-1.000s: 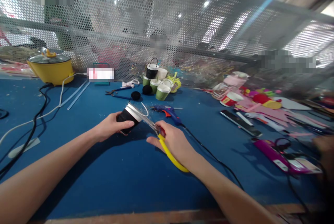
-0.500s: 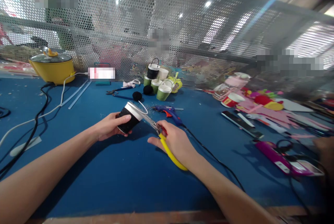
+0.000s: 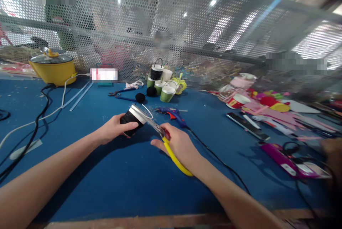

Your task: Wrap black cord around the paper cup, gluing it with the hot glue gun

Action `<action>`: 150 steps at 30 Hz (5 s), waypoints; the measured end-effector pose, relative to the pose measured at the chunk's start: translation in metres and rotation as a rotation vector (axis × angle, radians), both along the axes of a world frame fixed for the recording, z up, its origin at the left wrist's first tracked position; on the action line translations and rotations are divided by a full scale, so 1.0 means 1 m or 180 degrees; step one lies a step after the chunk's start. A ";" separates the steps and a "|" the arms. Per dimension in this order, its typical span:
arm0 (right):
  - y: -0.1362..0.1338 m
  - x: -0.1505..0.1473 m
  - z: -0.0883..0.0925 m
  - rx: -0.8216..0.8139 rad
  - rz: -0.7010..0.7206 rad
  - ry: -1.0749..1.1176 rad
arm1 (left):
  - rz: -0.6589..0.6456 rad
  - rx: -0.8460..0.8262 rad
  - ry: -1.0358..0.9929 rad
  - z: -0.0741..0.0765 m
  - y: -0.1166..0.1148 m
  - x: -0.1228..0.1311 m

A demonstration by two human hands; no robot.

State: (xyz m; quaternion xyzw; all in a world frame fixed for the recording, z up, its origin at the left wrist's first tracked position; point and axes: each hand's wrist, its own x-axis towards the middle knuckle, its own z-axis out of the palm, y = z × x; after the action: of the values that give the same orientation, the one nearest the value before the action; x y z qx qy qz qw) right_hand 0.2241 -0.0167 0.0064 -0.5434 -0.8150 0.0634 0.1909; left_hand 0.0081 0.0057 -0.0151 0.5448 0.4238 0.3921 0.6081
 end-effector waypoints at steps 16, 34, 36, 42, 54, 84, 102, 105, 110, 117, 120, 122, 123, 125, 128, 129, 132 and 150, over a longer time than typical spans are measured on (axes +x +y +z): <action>0.003 0.002 -0.004 -0.0187 0.0160 0.0157 | -0.0054 -0.0253 -0.0080 0.003 -0.001 0.001; -0.001 0.000 0.000 0.0114 0.0019 0.0027 | -0.0260 -0.0372 -0.0595 0.003 0.002 -0.004; 0.000 0.001 -0.001 0.0081 0.0071 0.0064 | -0.0313 -0.0477 -0.0709 0.003 0.002 -0.004; 0.003 0.000 -0.005 -0.0150 0.0161 0.0228 | -0.0183 -0.0250 -0.0288 0.002 0.000 0.001; -0.001 -0.002 0.000 -0.0059 -0.0009 -0.0017 | 0.0031 0.0135 0.0113 0.002 0.002 -0.002; -0.003 -0.001 0.002 0.0006 -0.0003 -0.0007 | -0.0129 -0.0066 -0.0024 0.003 0.003 -0.005; -0.001 -0.001 -0.002 -0.0019 0.0119 0.0138 | -0.0063 0.0115 0.0474 0.008 -0.002 0.000; -0.003 -0.001 0.001 0.0005 0.0054 0.0018 | 0.0012 0.0258 0.0599 0.006 0.000 -0.002; -0.003 -0.001 0.003 0.0044 0.0053 -0.0027 | -0.0066 0.0076 0.0178 0.006 0.002 -0.005; -0.002 -0.001 0.002 -0.0003 0.0045 -0.0020 | -0.0221 -0.0417 -0.0321 0.006 0.001 -0.005; 0.000 0.000 -0.001 -0.0030 0.0096 0.0030 | -0.0144 -0.0167 0.0153 0.007 0.000 -0.003; 0.001 0.000 -0.002 -0.0066 0.0089 0.0051 | -0.0105 -0.0040 0.0357 0.008 -0.001 -0.001; 0.001 0.000 -0.003 -0.0061 0.0073 0.0056 | -0.0082 -0.0001 0.0417 0.008 -0.002 -0.001; 0.001 0.000 -0.003 -0.0015 0.0061 0.0062 | -0.0029 0.0056 0.0474 0.007 -0.002 0.000; -0.001 -0.001 -0.002 0.0062 0.0052 0.0043 | 0.0001 0.0134 0.0470 0.006 -0.001 0.000; -0.001 -0.001 -0.002 0.0073 0.0043 0.0021 | 0.0002 0.0167 0.0466 0.006 -0.001 0.000; -0.001 -0.001 -0.001 0.0099 0.0022 -0.0047 | -0.0014 0.0254 0.0486 0.005 0.001 -0.002; 0.000 0.000 -0.002 0.0105 0.0153 0.0118 | -0.0071 0.0213 0.0774 0.010 -0.002 -0.002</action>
State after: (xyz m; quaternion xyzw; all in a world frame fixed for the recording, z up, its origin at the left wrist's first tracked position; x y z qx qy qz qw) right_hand 0.2239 -0.0165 0.0040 -0.5192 -0.8250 0.0645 0.2134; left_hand 0.0065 0.0038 -0.0052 0.6130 0.4750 0.3304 0.5380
